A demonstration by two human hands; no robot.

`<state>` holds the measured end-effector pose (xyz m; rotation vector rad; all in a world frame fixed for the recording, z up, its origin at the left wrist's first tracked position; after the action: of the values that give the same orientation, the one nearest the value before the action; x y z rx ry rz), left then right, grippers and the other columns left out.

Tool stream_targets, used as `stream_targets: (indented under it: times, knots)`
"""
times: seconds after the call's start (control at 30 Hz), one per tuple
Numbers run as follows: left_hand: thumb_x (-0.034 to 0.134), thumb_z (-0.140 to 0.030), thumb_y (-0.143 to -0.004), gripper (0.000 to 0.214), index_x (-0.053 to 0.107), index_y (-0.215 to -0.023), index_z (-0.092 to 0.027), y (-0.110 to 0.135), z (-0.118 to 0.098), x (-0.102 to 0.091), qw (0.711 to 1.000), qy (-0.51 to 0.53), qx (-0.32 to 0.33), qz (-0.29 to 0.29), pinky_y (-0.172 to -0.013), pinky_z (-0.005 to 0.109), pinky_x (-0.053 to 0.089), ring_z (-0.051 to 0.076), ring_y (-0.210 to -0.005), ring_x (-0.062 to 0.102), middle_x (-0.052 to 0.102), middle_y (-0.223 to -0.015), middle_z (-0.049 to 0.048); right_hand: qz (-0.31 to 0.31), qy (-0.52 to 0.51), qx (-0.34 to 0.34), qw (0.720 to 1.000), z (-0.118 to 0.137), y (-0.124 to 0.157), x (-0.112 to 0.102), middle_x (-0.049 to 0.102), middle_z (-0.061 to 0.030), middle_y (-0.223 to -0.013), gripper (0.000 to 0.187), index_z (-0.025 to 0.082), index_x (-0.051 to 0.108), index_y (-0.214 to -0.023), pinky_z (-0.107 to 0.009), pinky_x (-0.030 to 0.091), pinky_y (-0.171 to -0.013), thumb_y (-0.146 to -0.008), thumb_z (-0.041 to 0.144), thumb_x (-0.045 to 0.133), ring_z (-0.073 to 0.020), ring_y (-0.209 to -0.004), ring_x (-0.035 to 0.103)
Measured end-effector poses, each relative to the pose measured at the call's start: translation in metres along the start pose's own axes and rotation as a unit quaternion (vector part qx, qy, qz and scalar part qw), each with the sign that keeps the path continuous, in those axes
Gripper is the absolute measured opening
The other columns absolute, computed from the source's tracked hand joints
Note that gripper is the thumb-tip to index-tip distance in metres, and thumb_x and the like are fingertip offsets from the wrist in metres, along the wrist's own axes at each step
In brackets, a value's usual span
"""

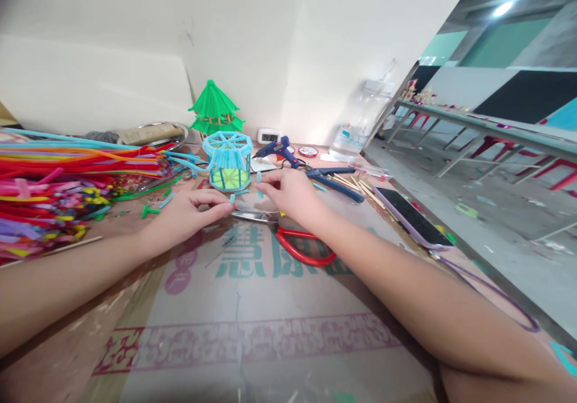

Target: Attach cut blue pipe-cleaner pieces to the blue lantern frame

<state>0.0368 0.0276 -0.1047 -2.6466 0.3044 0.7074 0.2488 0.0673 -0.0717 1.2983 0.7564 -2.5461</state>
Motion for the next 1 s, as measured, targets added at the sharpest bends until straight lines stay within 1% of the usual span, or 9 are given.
stream_targets:
  times: [0.13, 0.3, 0.37, 0.47, 0.63, 0.77, 0.8, 0.93, 1.0]
  knots:
    - [0.065, -0.041, -0.078, 0.028, 0.073, -0.089, -0.017, -0.001, 0.004, 0.002, 0.999, 0.013, -0.044, -0.011, -0.071, 0.028, 0.049, 0.018, -0.076, 0.063, 0.073, -0.086, 0.0043, -0.037, -0.019, -0.009, 0.999, 0.002, 0.001, -0.001, 0.057, 0.0022, -0.063, 0.010, 0.017, 0.061, -0.069, -0.025, 0.034, -0.058, -0.077, 0.023, 0.062, -0.0102, -0.057, 0.046]
    - [0.061, -0.038, -0.081, 0.024, 0.069, -0.088, -0.016, 0.000, 0.000, 0.003, 0.999, 0.014, -0.041, -0.001, -0.070, 0.027, 0.049, 0.016, -0.073, 0.063, 0.071, -0.083, 0.0031, -0.001, 0.020, -0.010, 1.000, -0.005, -0.003, -0.004, 0.055, 0.0020, -0.060, 0.017, 0.018, 0.055, -0.065, -0.025, 0.034, -0.056, -0.081, 0.024, 0.056, -0.0110, -0.055, 0.048]
    - [0.061, -0.038, -0.081, 0.024, 0.068, -0.088, -0.016, 0.000, -0.001, 0.003, 0.999, 0.019, -0.043, 0.000, -0.070, 0.027, 0.049, 0.016, -0.073, 0.063, 0.071, -0.082, 0.0029, 0.010, 0.012, 0.003, 1.000, -0.008, -0.004, -0.004, 0.058, 0.0014, -0.061, 0.013, 0.018, 0.057, -0.071, -0.024, 0.035, -0.056, -0.082, 0.020, 0.051, -0.0117, -0.056, 0.051]
    - [0.061, -0.038, -0.081, 0.023, 0.067, -0.087, -0.016, 0.001, -0.001, 0.002, 0.998, 0.026, -0.049, 0.005, -0.070, 0.028, 0.049, 0.016, -0.073, 0.063, 0.070, -0.080, 0.0027, 0.023, 0.007, 0.007, 1.000, -0.009, -0.004, -0.002, 0.062, 0.0002, -0.067, 0.010, 0.017, 0.060, -0.080, -0.024, 0.038, -0.058, -0.079, 0.015, 0.050, -0.0122, -0.059, 0.054]
    - [0.061, -0.038, -0.081, 0.022, 0.066, -0.087, -0.017, 0.001, 0.001, 0.002, 0.998, 0.034, -0.049, 0.003, -0.070, 0.027, 0.048, 0.015, -0.072, 0.062, 0.069, -0.080, 0.0020, 0.004, 0.024, -0.008, 1.000, -0.005, -0.003, -0.003, 0.064, -0.0018, -0.075, 0.014, 0.014, 0.065, -0.089, -0.024, 0.038, -0.059, -0.081, 0.017, 0.053, -0.0113, -0.059, 0.052]
    - [0.058, -0.037, -0.083, 0.020, 0.062, -0.086, -0.017, -0.001, 0.004, 0.002, 0.997, 0.065, -0.034, -0.004, -0.071, 0.026, 0.046, 0.014, -0.073, 0.060, 0.066, -0.079, 0.0013, 0.043, 0.007, -0.067, 0.997, 0.011, 0.006, 0.000, 0.065, -0.0018, -0.073, 0.016, 0.016, 0.068, -0.080, -0.025, 0.039, -0.062, -0.086, 0.026, 0.057, -0.0124, -0.065, 0.054]
    - [0.057, -0.036, -0.084, 0.020, 0.060, -0.085, -0.017, -0.002, 0.004, 0.002, 0.997, 0.077, -0.029, -0.004, -0.070, 0.026, 0.046, 0.014, -0.073, 0.060, 0.065, -0.078, 0.0009, 0.054, 0.009, -0.085, 0.995, 0.016, 0.009, 0.003, 0.065, -0.0019, -0.075, 0.016, 0.016, 0.068, -0.082, -0.025, 0.039, -0.063, -0.086, 0.028, 0.058, -0.0129, -0.067, 0.055]
    - [0.052, -0.034, -0.088, 0.018, 0.057, -0.085, -0.016, -0.002, 0.002, 0.002, 0.997, 0.078, -0.008, -0.019, -0.070, 0.024, 0.045, 0.013, -0.074, 0.056, 0.060, -0.078, 0.0001, 0.082, 0.046, -0.158, 0.983, 0.027, 0.021, 0.018, 0.066, -0.0053, -0.091, 0.024, 0.021, 0.066, -0.109, -0.028, 0.041, -0.070, -0.088, 0.031, 0.060, -0.0163, -0.078, 0.058]
    - [0.051, -0.033, -0.089, 0.018, 0.056, -0.084, -0.016, -0.002, 0.001, 0.001, 0.998, 0.057, -0.002, -0.026, -0.070, 0.024, 0.044, 0.013, -0.074, 0.055, 0.059, -0.078, 0.0000, 0.097, 0.064, -0.191, 0.975, 0.028, 0.023, 0.023, 0.065, -0.0075, -0.095, 0.022, 0.021, 0.067, -0.108, -0.030, 0.042, -0.075, -0.090, 0.028, 0.057, -0.0182, -0.084, 0.058]
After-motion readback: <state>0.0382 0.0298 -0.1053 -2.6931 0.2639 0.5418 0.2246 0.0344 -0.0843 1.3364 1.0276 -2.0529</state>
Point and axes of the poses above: each hand's wrist, its own y-axis away from the middle knuckle, its own x-axis out of the palm, z = x × y, the point moved 1 cm from there along -y, towards the middle knuckle
